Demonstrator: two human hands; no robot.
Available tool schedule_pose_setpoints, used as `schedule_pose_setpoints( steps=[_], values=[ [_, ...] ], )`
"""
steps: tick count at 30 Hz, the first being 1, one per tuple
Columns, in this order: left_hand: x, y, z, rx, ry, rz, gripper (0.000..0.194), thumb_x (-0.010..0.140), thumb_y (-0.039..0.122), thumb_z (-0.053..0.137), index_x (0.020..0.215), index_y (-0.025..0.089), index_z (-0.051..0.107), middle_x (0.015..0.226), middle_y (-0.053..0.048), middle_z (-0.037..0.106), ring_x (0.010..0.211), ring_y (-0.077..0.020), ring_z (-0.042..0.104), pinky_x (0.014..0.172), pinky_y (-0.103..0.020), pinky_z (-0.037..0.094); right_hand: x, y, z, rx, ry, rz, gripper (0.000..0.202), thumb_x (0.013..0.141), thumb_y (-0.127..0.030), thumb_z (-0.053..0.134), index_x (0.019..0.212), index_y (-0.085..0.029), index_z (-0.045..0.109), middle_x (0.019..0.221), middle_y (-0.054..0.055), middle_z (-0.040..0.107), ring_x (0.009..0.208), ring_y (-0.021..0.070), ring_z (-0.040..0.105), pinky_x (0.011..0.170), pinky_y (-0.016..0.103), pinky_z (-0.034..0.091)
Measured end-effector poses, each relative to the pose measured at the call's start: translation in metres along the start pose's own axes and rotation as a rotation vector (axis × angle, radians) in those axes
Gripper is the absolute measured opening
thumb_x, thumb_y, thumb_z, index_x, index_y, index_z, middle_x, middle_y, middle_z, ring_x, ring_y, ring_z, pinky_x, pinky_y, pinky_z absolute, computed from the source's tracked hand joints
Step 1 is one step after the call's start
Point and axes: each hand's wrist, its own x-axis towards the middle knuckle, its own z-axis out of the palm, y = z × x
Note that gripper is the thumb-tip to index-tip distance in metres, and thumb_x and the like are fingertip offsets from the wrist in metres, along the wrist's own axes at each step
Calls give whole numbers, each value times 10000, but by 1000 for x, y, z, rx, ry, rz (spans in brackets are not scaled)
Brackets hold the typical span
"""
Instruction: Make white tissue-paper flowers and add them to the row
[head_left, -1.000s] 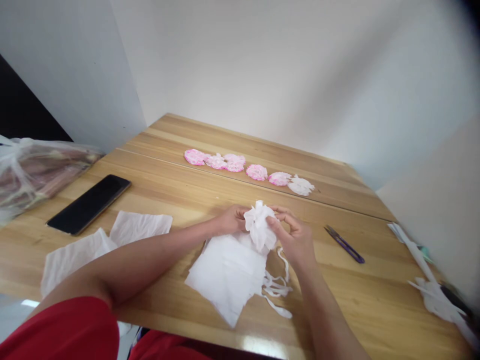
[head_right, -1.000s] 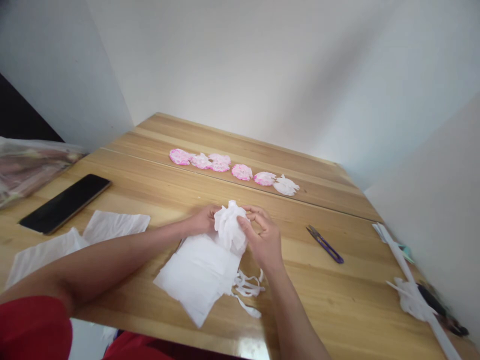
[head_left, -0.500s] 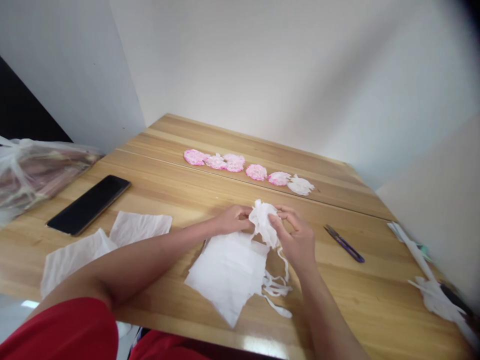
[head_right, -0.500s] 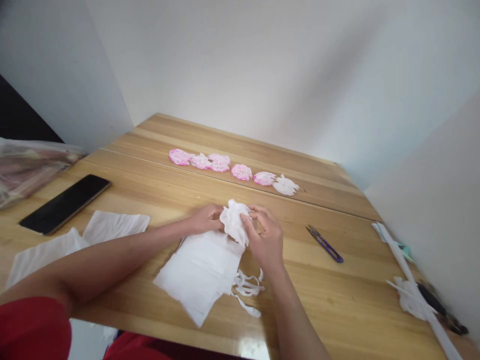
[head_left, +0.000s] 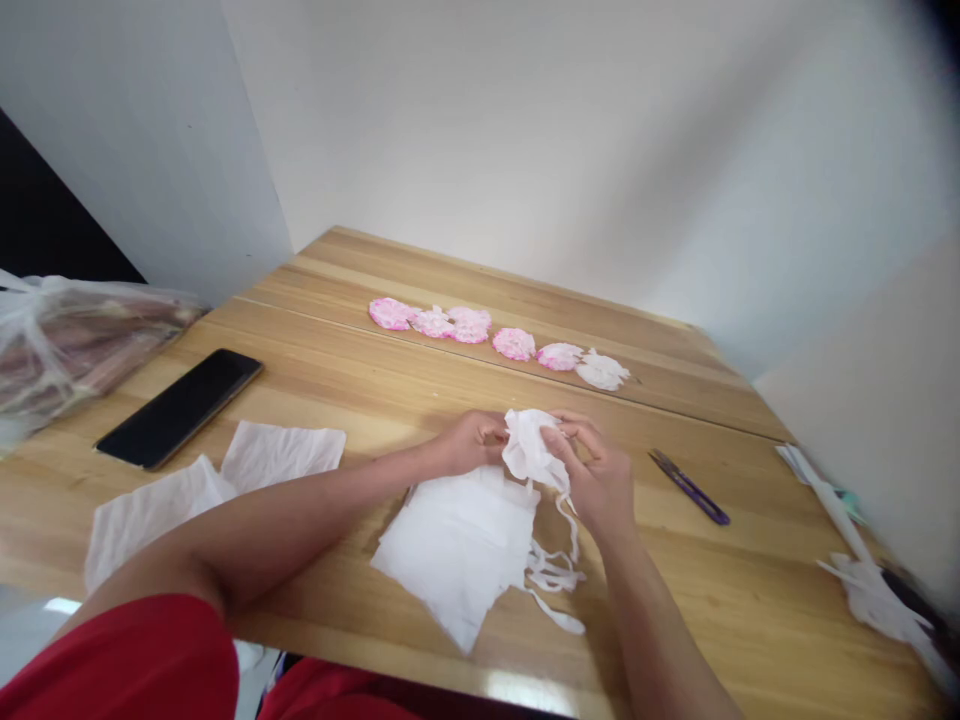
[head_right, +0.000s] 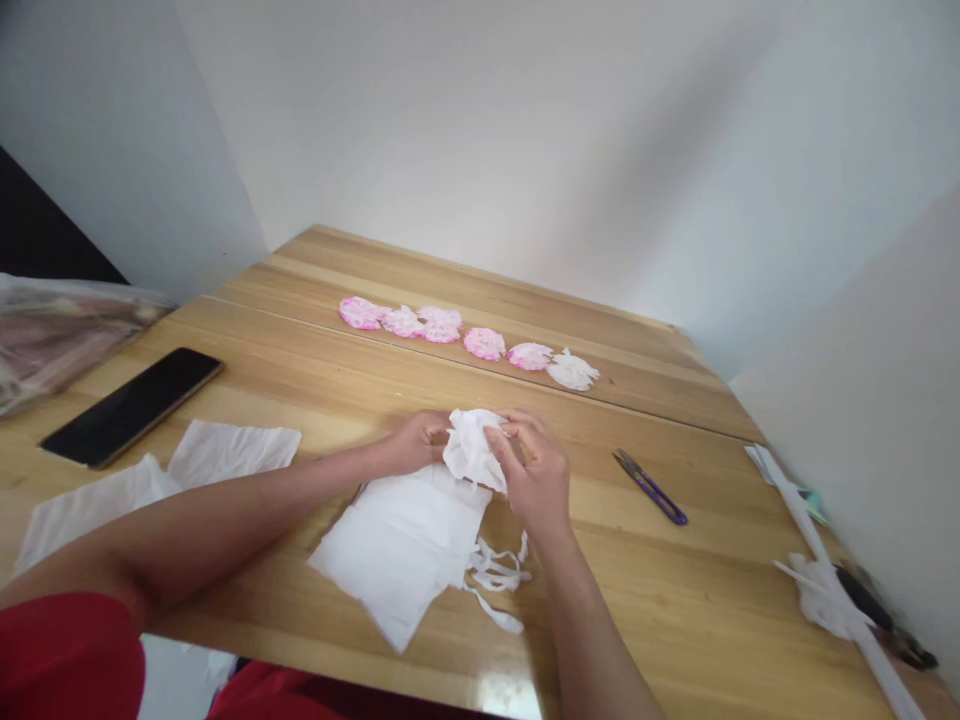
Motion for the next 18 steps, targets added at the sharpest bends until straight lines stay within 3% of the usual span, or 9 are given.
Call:
schedule_pose_setpoints(
  steps=[4, 10, 13, 18],
  values=[
    [0, 0, 1, 2, 36, 75, 297, 762, 397, 696, 672, 114, 688, 768, -61, 723, 757, -156, 627, 729, -233, 467, 0, 3, -5, 70, -28, 22, 201, 871, -378, 609, 771, -216, 673, 1018, 75, 715, 972, 230, 654, 885, 391, 481],
    [0, -4, -1, -55, 138, -12, 222, 708, 329, 714, 691, 111, 676, 730, -31, 692, 674, -120, 576, 662, -216, 441, 1, -4, -15, 40, -70, -350, 172, 907, -284, 560, 1037, -251, 669, 1216, 82, 649, 1181, 255, 550, 1025, 475, 392],
    [0, -5, -1, -52, 154, -16, 180, 721, 290, 675, 727, 110, 686, 730, -27, 688, 678, -116, 569, 657, -210, 433, 2, -8, -13, -41, -78, -463, 166, 855, -238, 634, 1015, -250, 680, 1204, 85, 653, 1184, 272, 541, 1022, 497, 397],
    [-1, -9, -1, -20, 143, 42, 160, 750, 248, 649, 678, 107, 667, 678, -19, 661, 629, -104, 546, 620, -201, 426, 3, -4, -8, -122, -86, -438, 64, 851, -177, 632, 852, -225, 674, 1174, 92, 662, 1173, 264, 543, 993, 484, 427]
  ],
)
